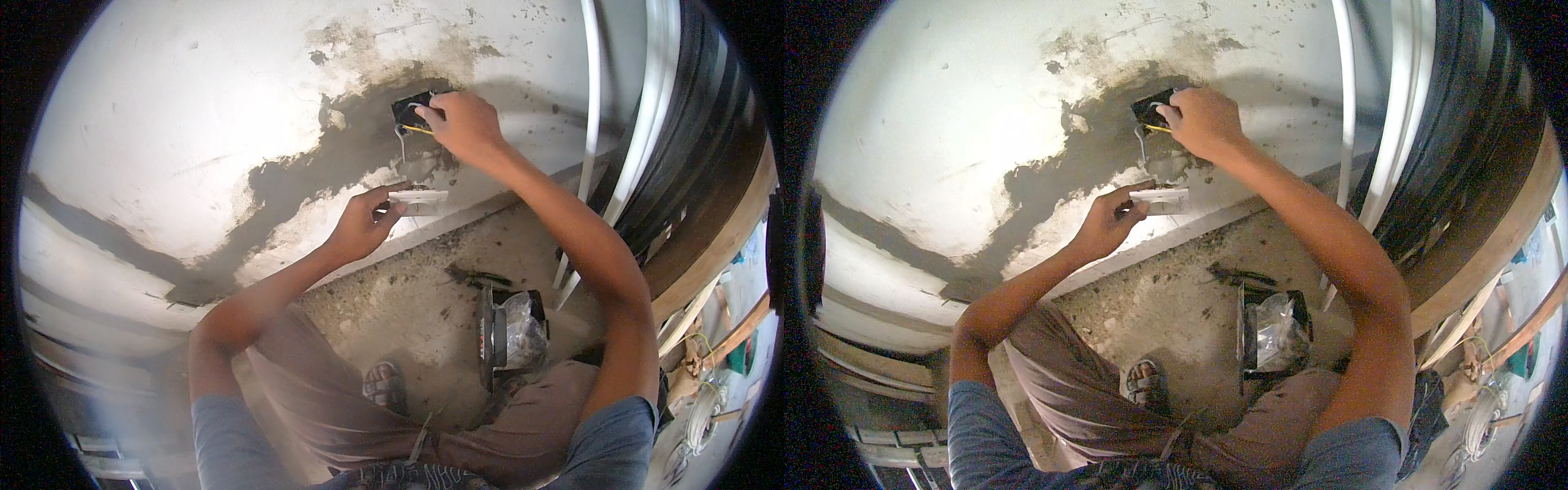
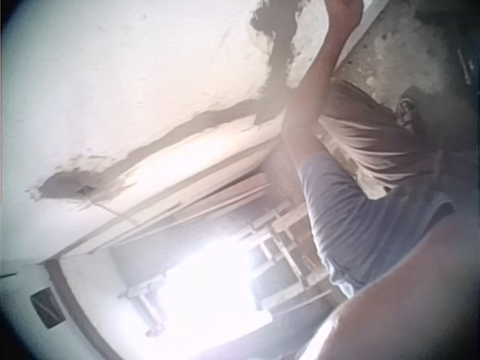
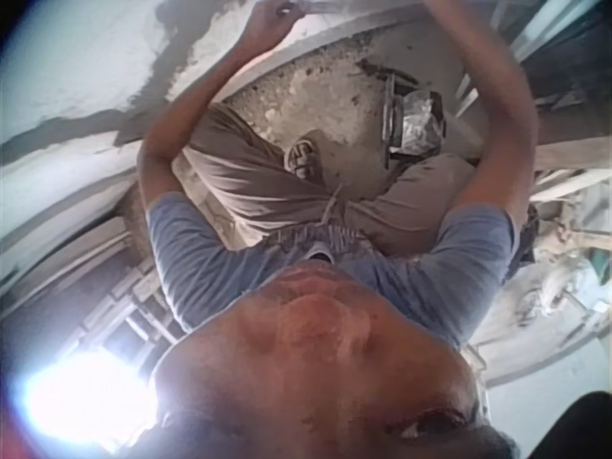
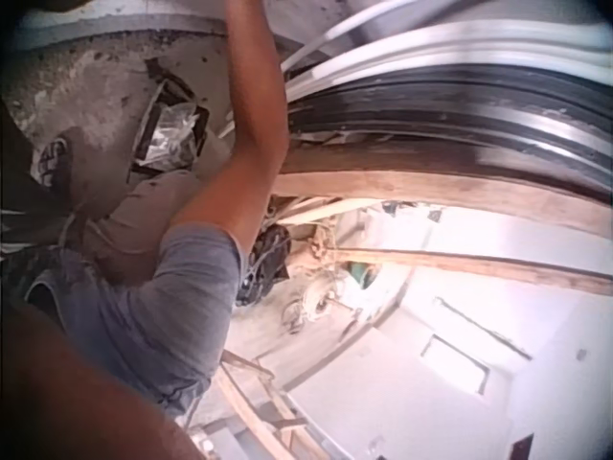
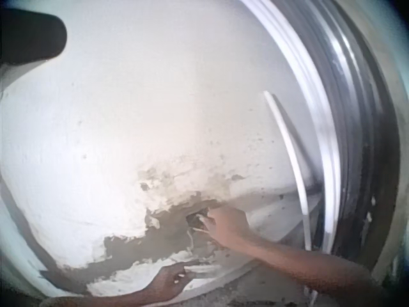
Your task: The person tightens screws on an electrical box in a wall using a screwdriver. The person then wipes a wire with a cloth, removes a new electrical outlet from its packaging, and positions it near the wall box.
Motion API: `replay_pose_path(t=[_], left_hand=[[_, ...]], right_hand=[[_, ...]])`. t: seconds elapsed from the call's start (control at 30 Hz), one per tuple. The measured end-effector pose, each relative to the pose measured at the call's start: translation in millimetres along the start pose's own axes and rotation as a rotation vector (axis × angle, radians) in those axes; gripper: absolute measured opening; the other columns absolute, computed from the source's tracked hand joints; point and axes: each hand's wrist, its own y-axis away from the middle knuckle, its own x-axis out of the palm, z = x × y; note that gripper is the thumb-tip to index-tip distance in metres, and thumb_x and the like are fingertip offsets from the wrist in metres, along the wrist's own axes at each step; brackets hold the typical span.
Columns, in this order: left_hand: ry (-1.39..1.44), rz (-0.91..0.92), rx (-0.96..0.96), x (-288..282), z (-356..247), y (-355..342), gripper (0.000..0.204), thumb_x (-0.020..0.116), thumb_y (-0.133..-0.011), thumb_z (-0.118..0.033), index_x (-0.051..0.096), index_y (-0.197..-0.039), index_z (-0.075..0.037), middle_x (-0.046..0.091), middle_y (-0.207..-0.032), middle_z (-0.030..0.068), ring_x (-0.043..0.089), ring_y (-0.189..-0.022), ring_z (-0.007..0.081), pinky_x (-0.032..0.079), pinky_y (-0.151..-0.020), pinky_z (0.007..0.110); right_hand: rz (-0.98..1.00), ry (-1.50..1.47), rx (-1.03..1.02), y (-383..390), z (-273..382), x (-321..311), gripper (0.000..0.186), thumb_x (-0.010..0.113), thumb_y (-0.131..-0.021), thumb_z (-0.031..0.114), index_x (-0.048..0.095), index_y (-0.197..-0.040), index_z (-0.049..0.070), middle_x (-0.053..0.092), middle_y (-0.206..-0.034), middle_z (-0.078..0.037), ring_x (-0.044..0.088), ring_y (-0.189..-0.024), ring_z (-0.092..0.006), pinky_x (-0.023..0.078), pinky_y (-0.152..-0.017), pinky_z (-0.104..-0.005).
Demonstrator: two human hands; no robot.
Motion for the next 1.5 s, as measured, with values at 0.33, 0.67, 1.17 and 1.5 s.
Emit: replay_pose_path(t=[0.33, 0.67, 1.17, 1.5], left_hand=[[-0.01, 0.022, -0.056, -2.1, 0.2, 3.1, 0.038, 0.056, -0.097, -0.014, 0.054, -0.13, 0.005, 0.068, -0.099, 0.0192, 0.064, -0.08, 0.0156, 0.054, -0.074, 0.032], [-0.047, 0.0, -0.039, -9.1, 5.8, 8.8, 0.044, 0.055, -0.1, -0.026, 0.052, -0.134, 0.002, 0.067, -0.102, 0.0114, 0.057, -0.083, 0.0108, 0.049, -0.074, 0.029], [0.07, -0.013, -0.03, 10.5, 13.6, -4.5, 0.038, 0.057, -0.098, -0.015, 0.054, -0.132, 0.002, 0.068, -0.103, 0.0177, 0.065, -0.086, 0.016, 0.055, -0.077, 0.032], [0.014, 0.0, -0.077, 14.3, 8.5, -8.8, 0.038, 0.057, -0.097, -0.013, 0.054, -0.132, 0.002, 0.068, -0.102, 0.0171, 0.063, -0.079, 0.0151, 0.054, -0.073, 0.031]], right_hand=[[0.625, -0.396, -0.021, -8.2, -32.0, -36.4, 0.022, 0.061, -0.088, 0.022, 0.069, -0.086, 0.002, 0.06, -0.064, -0.005, 0.052, -0.053, -0.0164, 0.042, -0.051, -0.0343], [0.79, -1.027, 0.336, 4.8, -20.0, -12.6, 0.022, 0.052, -0.099, 0.022, 0.06, -0.106, 0.003, 0.047, -0.068, 0.005, 0.038, -0.054, -0.0045, 0.035, -0.047, -0.022], [0.451, -0.657, -0.033, 13.4, -19.5, -8.4, 0.023, 0.057, -0.096, 0.023, 0.067, -0.105, 0.004, 0.064, -0.066, -0.004, 0.057, -0.056, -0.0093, 0.045, -0.052, -0.0277], [0.307, -0.623, -0.039, 0.0, -11.3, -14.6, 0.021, 0.062, -0.093, 0.021, 0.068, -0.097, 0.001, 0.064, -0.067, -0.004, 0.054, -0.053, -0.009, 0.043, -0.05, -0.0258]])
